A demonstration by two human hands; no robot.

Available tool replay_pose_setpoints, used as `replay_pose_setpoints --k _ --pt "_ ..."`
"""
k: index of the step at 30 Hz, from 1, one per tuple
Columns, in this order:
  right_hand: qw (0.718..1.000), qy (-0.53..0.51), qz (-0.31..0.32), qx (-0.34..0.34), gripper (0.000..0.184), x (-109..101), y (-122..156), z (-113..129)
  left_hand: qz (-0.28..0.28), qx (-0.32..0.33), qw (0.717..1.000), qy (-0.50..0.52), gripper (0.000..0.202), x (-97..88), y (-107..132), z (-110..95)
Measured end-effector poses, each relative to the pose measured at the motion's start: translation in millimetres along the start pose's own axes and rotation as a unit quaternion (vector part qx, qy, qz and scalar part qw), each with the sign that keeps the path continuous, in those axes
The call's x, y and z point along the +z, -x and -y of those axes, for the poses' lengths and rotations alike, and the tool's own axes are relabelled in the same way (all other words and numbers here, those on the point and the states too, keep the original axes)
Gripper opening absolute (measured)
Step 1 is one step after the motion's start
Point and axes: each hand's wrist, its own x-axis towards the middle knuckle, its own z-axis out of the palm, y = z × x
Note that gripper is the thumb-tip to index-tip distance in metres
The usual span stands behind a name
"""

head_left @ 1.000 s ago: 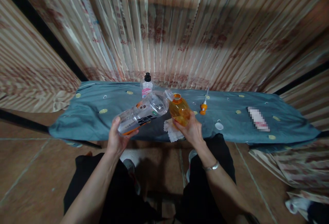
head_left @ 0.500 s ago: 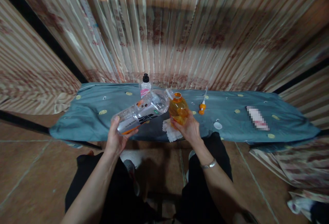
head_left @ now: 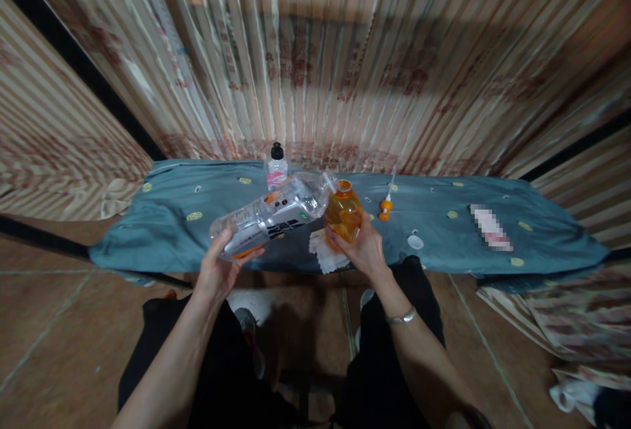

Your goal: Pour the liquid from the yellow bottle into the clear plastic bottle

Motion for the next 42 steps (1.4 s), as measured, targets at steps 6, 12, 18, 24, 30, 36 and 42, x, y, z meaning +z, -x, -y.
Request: replay_pose_setpoints --k 6,12,18,24,30,36,42 --pt "0.999 0.014 0.010 0.036 0.086 -7 -4 7 0.038 0.017 0.999 -0.007 0.050 -4.1 2 3" --pt "0.998 0.022 0.036 0.057 0.084 -16 -13 13 0.078 0.046 0.995 -0.042 0.102 -11.1 2 3" --pt "0.995 0.012 0.077 0.057 0.089 -25 -22 12 0.137 0.051 0.986 -0.080 0.109 -19.9 1 1" --pt "0.994 0.017 0.093 0.046 0.084 -27 -20 7 0.115 0.055 0.988 -0.089 0.107 -16.9 12 2" --pt "0.997 0.014 0.074 0.035 0.083 -23 -14 5 0.092 0.060 0.989 -0.097 0.105 -17.6 17 1" --pt "0.998 0.032 0.047 0.012 0.084 -19 -10 0 0.106 0.055 0.986 -0.117 0.108 -22.0 14 -1" --pt "0.999 0.034 0.041 0.011 0.082 -17 -9 -1 0.109 0.065 0.983 -0.134 0.106 -25.7 12 0"
